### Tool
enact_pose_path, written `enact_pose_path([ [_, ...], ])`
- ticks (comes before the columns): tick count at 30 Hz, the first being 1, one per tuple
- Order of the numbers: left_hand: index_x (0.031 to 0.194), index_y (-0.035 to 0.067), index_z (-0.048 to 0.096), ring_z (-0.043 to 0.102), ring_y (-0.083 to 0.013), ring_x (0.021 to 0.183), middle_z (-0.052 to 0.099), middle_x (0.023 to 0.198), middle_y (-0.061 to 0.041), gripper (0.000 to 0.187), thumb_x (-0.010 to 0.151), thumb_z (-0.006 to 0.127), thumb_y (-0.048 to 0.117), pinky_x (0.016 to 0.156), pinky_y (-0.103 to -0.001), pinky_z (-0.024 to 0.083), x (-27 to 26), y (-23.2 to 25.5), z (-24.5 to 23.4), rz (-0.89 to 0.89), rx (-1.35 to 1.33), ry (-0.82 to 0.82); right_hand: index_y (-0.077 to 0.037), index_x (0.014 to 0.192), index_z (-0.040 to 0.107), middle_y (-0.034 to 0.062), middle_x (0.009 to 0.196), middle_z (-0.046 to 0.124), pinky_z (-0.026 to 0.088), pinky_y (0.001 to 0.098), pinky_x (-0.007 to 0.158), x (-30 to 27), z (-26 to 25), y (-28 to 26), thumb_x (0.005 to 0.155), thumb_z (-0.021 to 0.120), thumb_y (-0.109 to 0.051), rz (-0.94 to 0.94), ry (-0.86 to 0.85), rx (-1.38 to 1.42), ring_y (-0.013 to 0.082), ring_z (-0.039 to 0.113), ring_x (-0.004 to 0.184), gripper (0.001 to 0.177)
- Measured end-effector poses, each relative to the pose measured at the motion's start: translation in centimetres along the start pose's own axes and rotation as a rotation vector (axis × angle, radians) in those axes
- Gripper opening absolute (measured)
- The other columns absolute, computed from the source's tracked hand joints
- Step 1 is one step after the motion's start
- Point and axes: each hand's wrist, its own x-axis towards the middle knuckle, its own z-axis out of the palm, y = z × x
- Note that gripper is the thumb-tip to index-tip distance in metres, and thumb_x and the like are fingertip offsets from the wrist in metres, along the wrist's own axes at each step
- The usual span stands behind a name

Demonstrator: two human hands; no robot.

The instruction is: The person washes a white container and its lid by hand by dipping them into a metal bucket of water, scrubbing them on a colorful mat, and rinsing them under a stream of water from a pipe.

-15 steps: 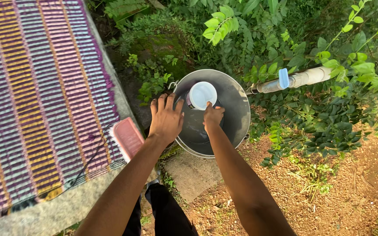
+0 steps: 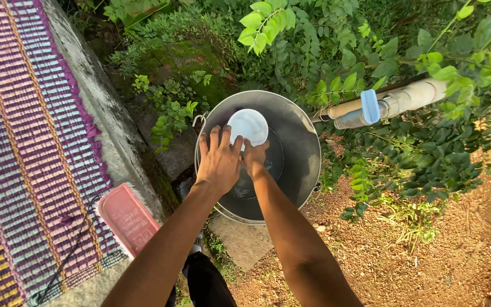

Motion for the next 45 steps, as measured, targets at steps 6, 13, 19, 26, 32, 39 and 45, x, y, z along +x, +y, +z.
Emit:
enact_pose_path([
  [6, 0.137, 0.008, 0.057, 0.037, -0.0456, 0.136, 0.041, 0.146, -0.024, 0.058, 0.082, 0.071, 0.022, 0.108, -0.067, 0.030, 0.7, -0.8, 2.3, 0.021, 0.013, -0.011, -0.002, 0.128, 0.052, 0.0239, 0.124, 0.070, 0.071, 0.0453, 0.066, 3.8, -0.2, 2.1, 0.078, 0.073, -0.011, -0.206, 0.031, -0.112, 0.0350, 0.077, 0.099, 0.055],
  [13, 0.136, 0.008, 0.057, 0.037, -0.0457, 0.137, 0.043, 0.146, -0.024, 0.056, 0.083, 0.070, 0.020, 0.109, -0.067, 0.030, 0.7, -1.6, 3.4, -0.015, 0.034, -0.056, -0.006, 0.144, 0.045, 0.0282, 0.132, 0.046, 0.058, 0.0557, 0.073, -1.0, -1.7, -0.2, 0.093, 0.056, -0.007, -0.662, 0.157, -0.827, 0.0491, 0.068, 0.085, 0.053],
  [19, 0.134, 0.005, 0.057, 0.037, -0.0463, 0.138, 0.044, 0.147, -0.024, 0.057, 0.081, 0.071, 0.019, 0.111, -0.065, 0.029, 0.4, -1.8, 4.0, -0.002, 0.053, -0.136, -0.017, 0.151, 0.043, 0.0256, 0.129, 0.046, 0.060, 0.0514, 0.066, -3.3, -1.6, 1.0, 0.094, 0.055, -0.010, -0.808, 0.053, -1.017, 0.0463, 0.068, 0.080, 0.058],
  [26, 0.139, 0.004, 0.054, 0.036, -0.0475, 0.138, 0.043, 0.148, -0.025, 0.064, 0.080, 0.073, 0.019, 0.111, -0.065, 0.028, -0.5, -2.8, 4.5, -0.021, 0.029, -0.138, -0.028, 0.151, 0.047, 0.0212, 0.120, 0.046, 0.059, 0.0517, 0.070, -2.8, -0.5, 4.1, 0.095, 0.053, -0.007, -0.850, -0.062, -1.058, 0.0453, 0.067, 0.078, 0.061],
  [32, 0.136, 0.006, 0.056, 0.033, -0.0459, 0.141, 0.041, 0.149, -0.023, 0.062, 0.079, 0.076, 0.022, 0.112, -0.065, 0.027, -0.8, -3.4, 3.2, -0.050, 0.044, -0.225, -0.029, 0.153, 0.043, 0.0254, 0.125, 0.039, 0.056, 0.0573, 0.078, -2.3, 0.7, 5.4, 0.093, 0.052, 0.001, -0.631, -0.181, -0.942, 0.0517, 0.066, 0.085, 0.067],
  [39, 0.129, 0.004, 0.059, 0.034, -0.0444, 0.138, 0.042, 0.146, -0.025, 0.052, 0.082, 0.074, 0.020, 0.112, -0.064, 0.028, -1.4, -3.9, 1.8, -0.016, 0.023, -0.167, -0.026, 0.153, 0.035, 0.0409, 0.141, 0.023, 0.065, 0.0488, 0.081, 2.7, 0.5, 11.5, 0.074, 0.062, 0.010, -0.592, -0.149, -0.609, 0.0542, 0.064, 0.098, 0.090],
  [45, 0.130, 0.003, 0.059, 0.036, -0.0441, 0.135, 0.044, 0.144, -0.025, 0.053, 0.081, 0.071, 0.016, 0.111, -0.060, 0.030, -2.0, -4.2, 0.4, 0.012, -0.008, -0.106, -0.026, 0.154, 0.032, 0.0215, 0.128, 0.060, 0.069, 0.0468, 0.062, -1.2, 0.0, 8.9, 0.079, 0.044, 0.011, 0.074, -0.209, 0.195, 0.0406, 0.072, 0.091, 0.084],
])
